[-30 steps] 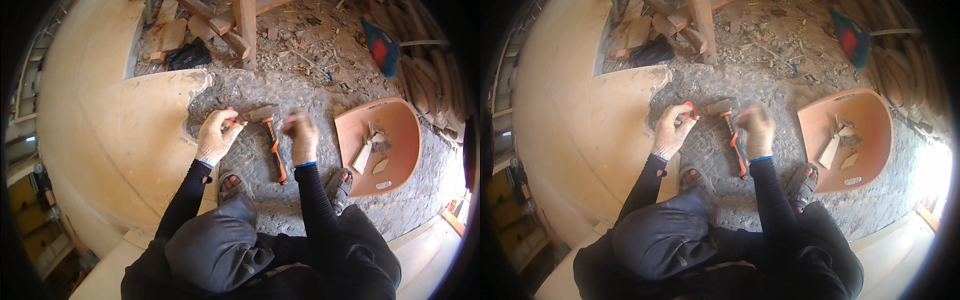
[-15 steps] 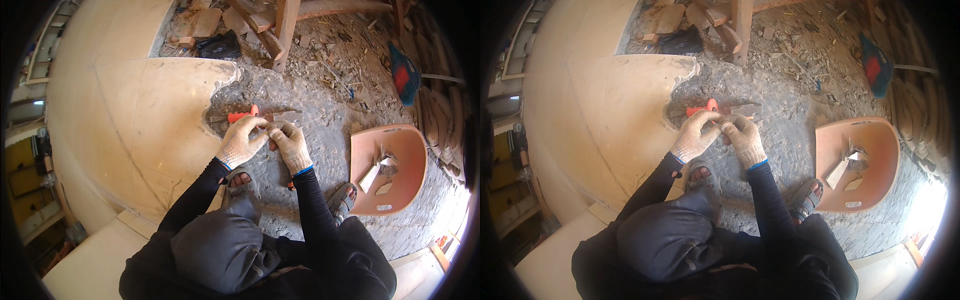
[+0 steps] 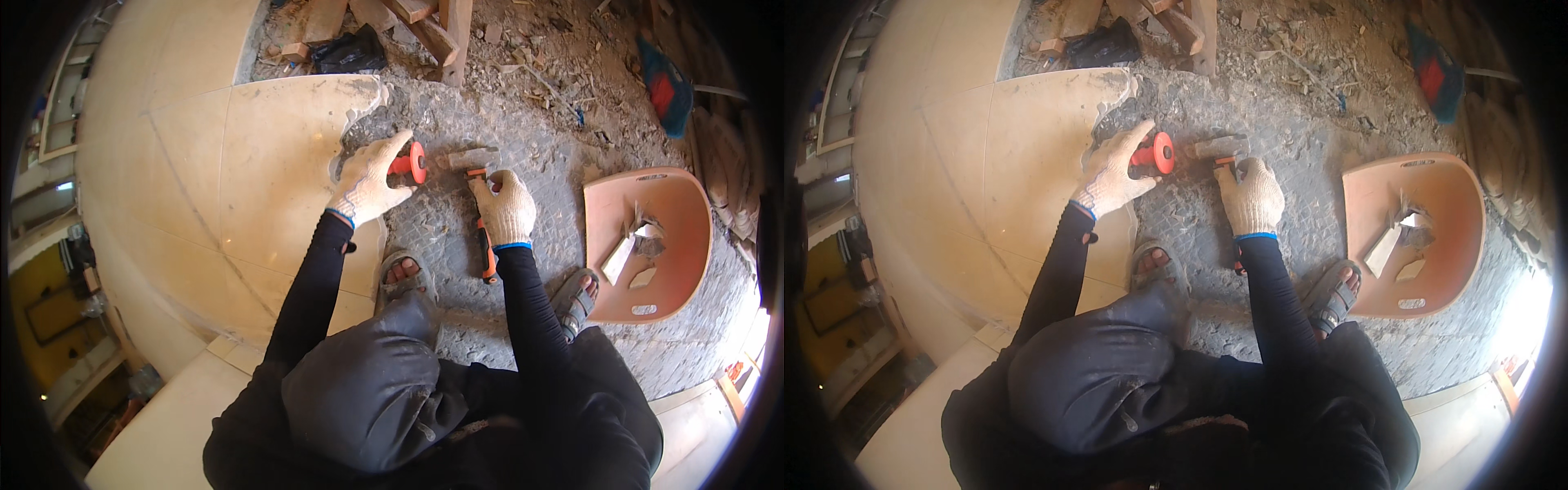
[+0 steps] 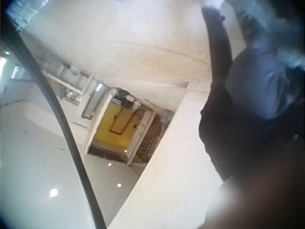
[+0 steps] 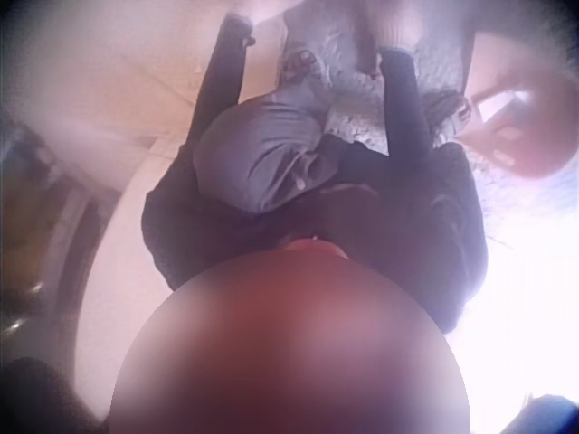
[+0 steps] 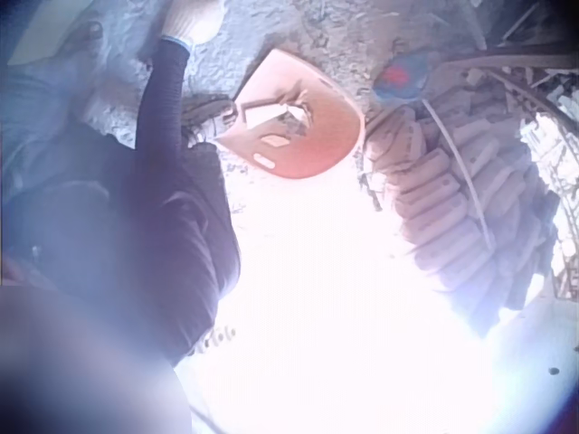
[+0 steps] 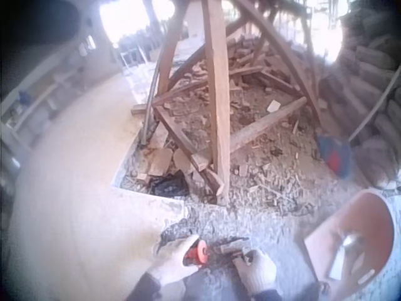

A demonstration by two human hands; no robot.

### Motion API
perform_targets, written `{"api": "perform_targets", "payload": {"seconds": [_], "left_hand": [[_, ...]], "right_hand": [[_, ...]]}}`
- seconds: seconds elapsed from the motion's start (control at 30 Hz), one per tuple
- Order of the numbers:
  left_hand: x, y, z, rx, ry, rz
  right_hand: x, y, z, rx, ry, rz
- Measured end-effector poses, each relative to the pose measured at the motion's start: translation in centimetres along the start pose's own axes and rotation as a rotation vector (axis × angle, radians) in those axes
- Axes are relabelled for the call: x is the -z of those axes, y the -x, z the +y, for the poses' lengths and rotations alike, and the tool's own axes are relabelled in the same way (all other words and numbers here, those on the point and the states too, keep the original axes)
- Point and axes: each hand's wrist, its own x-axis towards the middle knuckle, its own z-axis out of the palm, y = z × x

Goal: The person uses a hammer and a red suction cup to remove tiles from a tiled floor. They repeatedly strike the suction cup with the hammer to loosen and lift the tiles, then pull them away by hand.

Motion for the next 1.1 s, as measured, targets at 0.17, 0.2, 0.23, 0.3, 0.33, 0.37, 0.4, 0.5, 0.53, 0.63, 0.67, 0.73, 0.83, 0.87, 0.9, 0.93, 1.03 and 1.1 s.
{"api": "perform_targets", "payload": {"seconds": [0.17,0.2,0.23,0.3,0.33,0.37,0.4,0.5,0.53,0.63,0.67,0.73,0.83,0.87,0.9,0.93,1.03,1.1], "left_hand": [[-1.1,-2.4,-1.1,0.061,-0.2,-0.145],[-1.4,-2.8,-1.2,0.015,-0.249,-0.102],[-1.6,-3.2,-1.3,-0.012,-0.248,-0.107],[-2.0,-3.8,-1.8,-0.026,-0.253,-0.174],[-2.1,-3.8,-2.2,-0.021,-0.166,-0.164],[-2.3,-3.5,-2.6,-0.008,-0.036,-0.106],[-2.4,-2.8,-3.1,0.015,0.058,-0.034],[-2.0,-1.0,-5.3,0.063,0.291,0.147],[-1.8,-0.3,-6.0,0.089,0.358,0.188],[-1.2,1.0,-7.1,0.42,0.436,0.08],[-0.9,1.5,-7.3,0.476,0.586,0.008],[-1.5,1.9,-6.6,0.427,0.841,0.154],[-2.4,1.8,-5.4,0.437,1.03,0.258],[-2.6,1.8,-5.2,0.457,0.992,0.231],[-2.7,1.9,-4.9,0.469,0.955,0.208],[-2.8,1.8,-4.7,0.481,0.94,0.179],[-3.3,1.4,-4.0,0.516,0.88,0.085],[-3.8,1.2,-3.2,0.494,0.854,0.144]], "right_hand": [[-0.6,0.7,0.9,-0.052,0.164,-0.194],[-0.8,0.9,0.9,-0.029,0.186,-0.192],[-1.0,0.9,0.9,-0.029,0.18,-0.189],[-1.1,0.9,0.9,-0.031,0.168,-0.182],[-1.1,0.7,0.9,-0.047,0.142,-0.205],[-1.1,0.5,1.0,-0.064,0.119,-0.229],[-0.9,0.3,1.1,-0.078,0.101,-0.235],[-0.5,-0.1,1.2,-0.074,-0.022,-0.296],[-0.4,-0.2,1.2,-0.092,-0.101,-0.317],[-0.3,-0.1,1.3,-0.154,-0.348,-0.407],[-0.3,0.0,1.4,-0.195,-0.423,-0.443],[-0.3,-0.1,1.6,-0.293,-0.585,-0.526],[-0.4,-0.2,1.6,-0.392,-0.761,-0.607],[-0.6,-0.2,1.4,-0.39,-0.755,-0.595],[-0.8,0.1,1.2,-0.395,-0.743,-0.574],[-1.2,0.4,0.8,-0.261,-0.554,-0.425],[-2.8,2.5,-0.5,-0.077,-0.112,-0.004],[-4.0,4.8,-1.2,0.046,-0.031,0.269]]}}
